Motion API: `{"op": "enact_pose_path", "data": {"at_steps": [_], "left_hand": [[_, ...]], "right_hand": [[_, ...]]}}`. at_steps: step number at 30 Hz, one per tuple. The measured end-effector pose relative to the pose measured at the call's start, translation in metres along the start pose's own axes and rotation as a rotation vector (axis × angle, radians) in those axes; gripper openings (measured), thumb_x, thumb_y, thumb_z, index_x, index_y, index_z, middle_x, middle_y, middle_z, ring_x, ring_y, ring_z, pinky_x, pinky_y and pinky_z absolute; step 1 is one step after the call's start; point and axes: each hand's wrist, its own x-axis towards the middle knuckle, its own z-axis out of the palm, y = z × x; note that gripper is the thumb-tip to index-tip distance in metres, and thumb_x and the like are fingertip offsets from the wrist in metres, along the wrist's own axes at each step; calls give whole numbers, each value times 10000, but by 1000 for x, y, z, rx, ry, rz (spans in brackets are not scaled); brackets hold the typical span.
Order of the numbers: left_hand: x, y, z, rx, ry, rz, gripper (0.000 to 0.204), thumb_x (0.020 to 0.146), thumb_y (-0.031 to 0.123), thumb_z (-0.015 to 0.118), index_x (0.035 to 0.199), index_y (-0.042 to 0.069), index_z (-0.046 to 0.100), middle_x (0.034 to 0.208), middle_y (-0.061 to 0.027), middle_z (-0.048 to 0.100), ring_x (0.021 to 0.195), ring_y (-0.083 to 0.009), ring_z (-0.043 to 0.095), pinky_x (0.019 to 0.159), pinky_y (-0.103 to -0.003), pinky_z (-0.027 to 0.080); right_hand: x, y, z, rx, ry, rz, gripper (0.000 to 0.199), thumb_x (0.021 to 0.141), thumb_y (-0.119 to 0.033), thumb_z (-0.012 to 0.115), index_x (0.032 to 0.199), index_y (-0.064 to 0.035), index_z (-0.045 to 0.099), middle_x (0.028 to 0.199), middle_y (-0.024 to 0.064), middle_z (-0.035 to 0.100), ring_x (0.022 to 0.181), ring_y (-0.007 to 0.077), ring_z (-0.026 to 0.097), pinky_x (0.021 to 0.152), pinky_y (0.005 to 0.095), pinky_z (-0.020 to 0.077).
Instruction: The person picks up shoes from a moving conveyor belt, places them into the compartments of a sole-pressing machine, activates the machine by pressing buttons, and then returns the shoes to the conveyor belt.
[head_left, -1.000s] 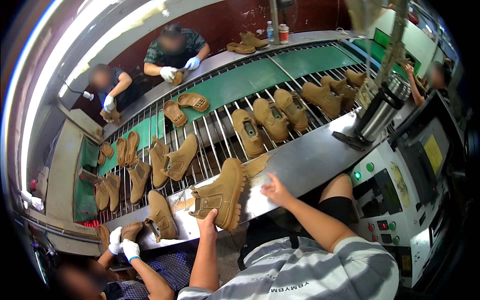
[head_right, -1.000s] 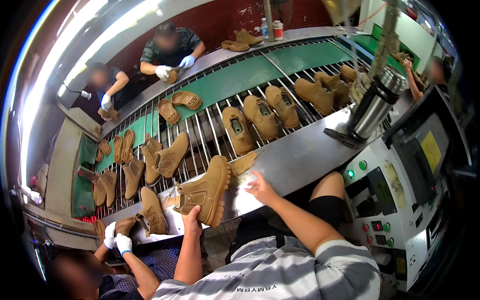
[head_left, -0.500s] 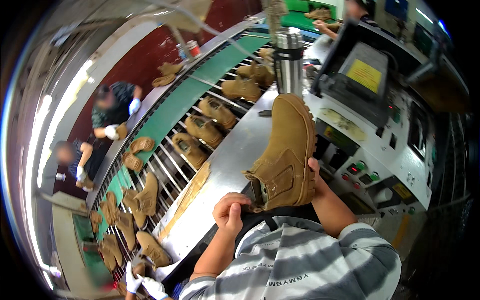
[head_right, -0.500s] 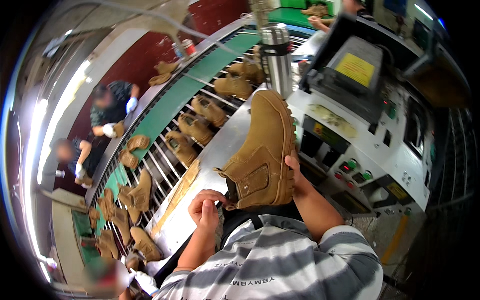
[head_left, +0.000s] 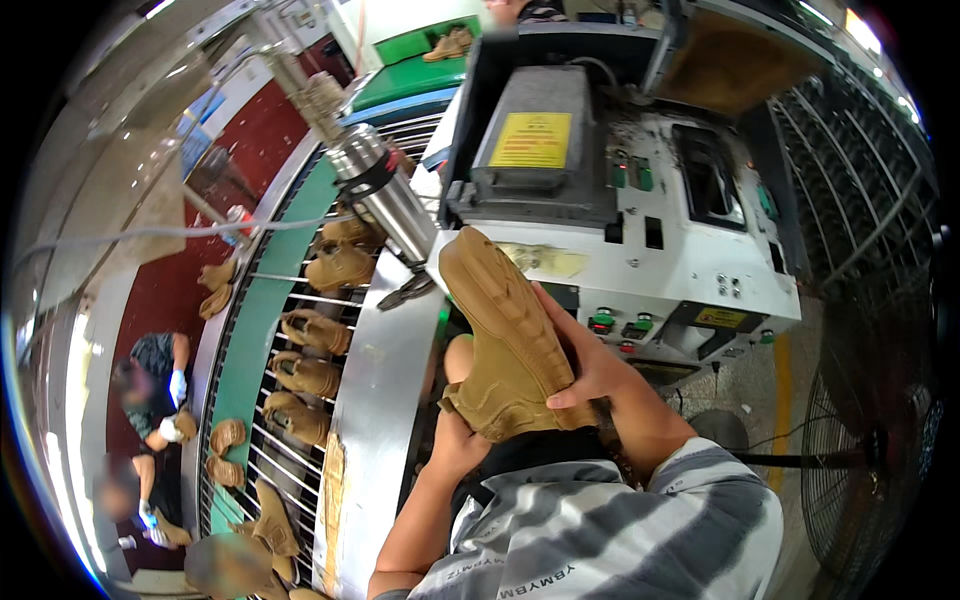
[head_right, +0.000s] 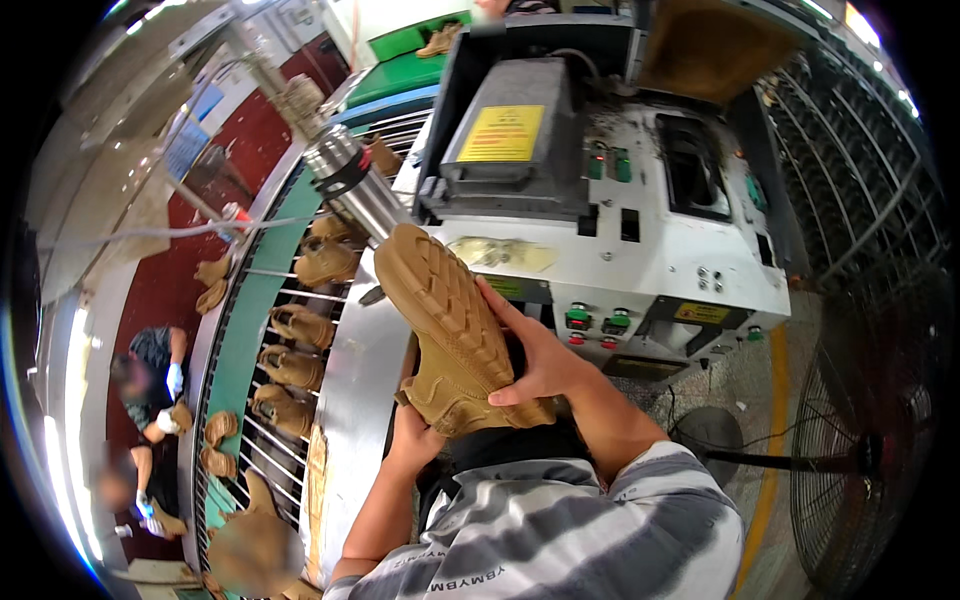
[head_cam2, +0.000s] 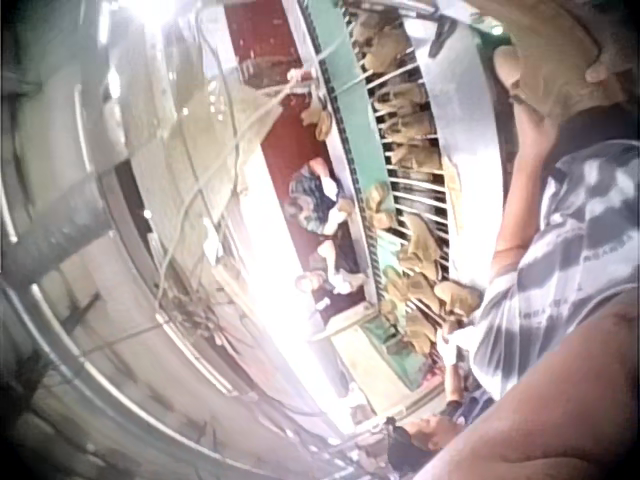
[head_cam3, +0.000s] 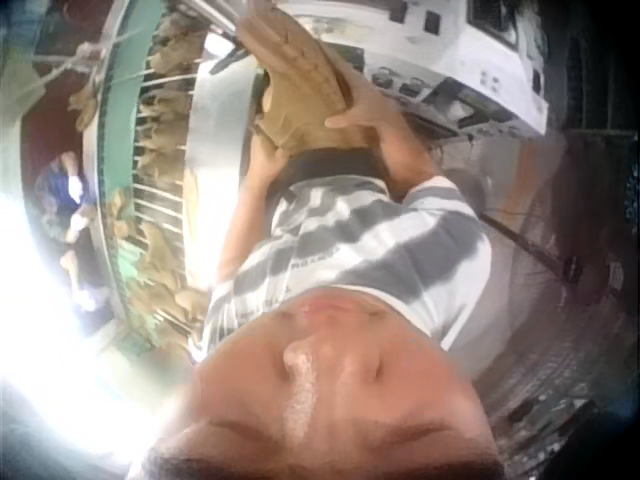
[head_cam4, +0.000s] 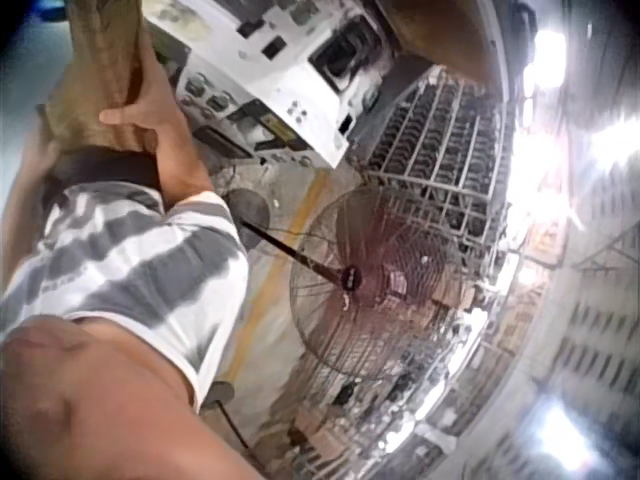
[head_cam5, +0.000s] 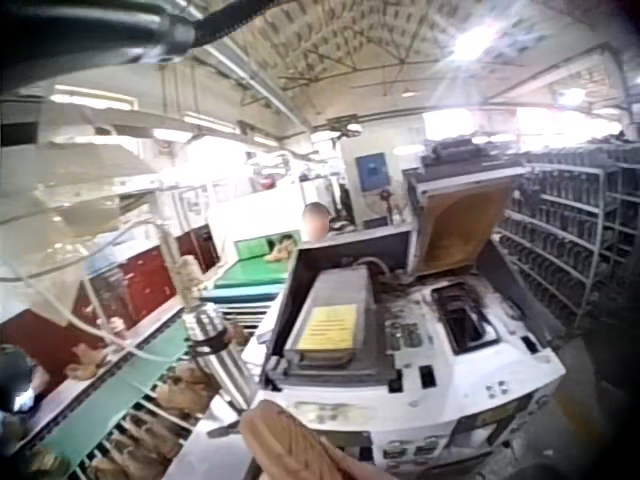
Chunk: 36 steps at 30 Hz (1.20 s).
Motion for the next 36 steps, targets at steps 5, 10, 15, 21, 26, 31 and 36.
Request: {"op": "enact_pose_path", "data": {"at_steps": [5, 10, 15, 21, 26, 31, 36], "left_hand": [[55, 12, 55, -62, -241, 162, 267, 826, 27, 636, 1083, -38, 611, 1030, -193, 659, 987, -341, 623, 868, -364, 475], [86, -31, 108, -179, -502, -54, 297, 894, 102, 624, 1156, -25, 565, 940, -120, 666, 792, -208, 649, 690, -293, 497], [55, -156, 127, 37, -447, -204, 159, 898, 172, 650, 962, 26, 645, 750, -30, 639, 645, -102, 610, 575, -247, 493], [39, -222, 128, -107, -75, -384, 114, 860, 110, 646, 852, -4, 646, 683, -61, 642, 628, -92, 592, 599, -257, 474], [54, -208, 130, -36, -28, -333, 110, 862, 103, 634, 853, -6, 642, 673, -55, 639, 616, -86, 584, 594, -254, 471], [57, -215, 132, -65, -60, -403, 118, 863, 115, 629, 855, -1, 652, 675, -65, 641, 629, -102, 600, 604, -269, 484], [54, -233, 135, -43, -60, -377, 106, 864, 108, 624, 848, 6, 648, 681, -57, 637, 622, -114, 600, 594, -270, 478]], "right_hand": [[-42, -41, -55, -70, 251, 17, 1260, 591, -215, 861, 1542, -56, 51, 1507, 117, 311, 1336, 199, 363, 1089, 330, 270], [-81, -78, -108, -186, 621, -55, 1262, 543, -159, 895, 1529, -55, 116, 1326, 159, 499, 1198, 241, 513, 1027, 374, 376], [-71, -140, -200, -526, 825, -145, 1167, 545, -129, 859, 1513, -67, 210, 1344, 174, 495, 1196, 293, 539, 1028, 388, 426], [-7, -188, -362, -1191, 955, 272, 1026, 597, -336, 817, 1459, -31, 350, 1300, 183, 570, 1163, 267, 574, 993, 313, 416], [49, -155, -444, -1420, 978, 588, 1003, 555, -417, 773, 1415, -43, 415, 1299, 213, 567, 1181, 316, 561, 987, 345, 429], [44, -101, -507, -1234, 777, 768, 927, 535, -372, 776, 1334, 2, 491, 1294, 227, 565, 1194, 314, 551, 999, 348, 426], [50, -81, -476, -1330, 902, 955, 1061, 529, -426, 765, 1405, 44, 394, 1355, 255, 507, 1239, 305, 524, 1015, 340, 416]]}}
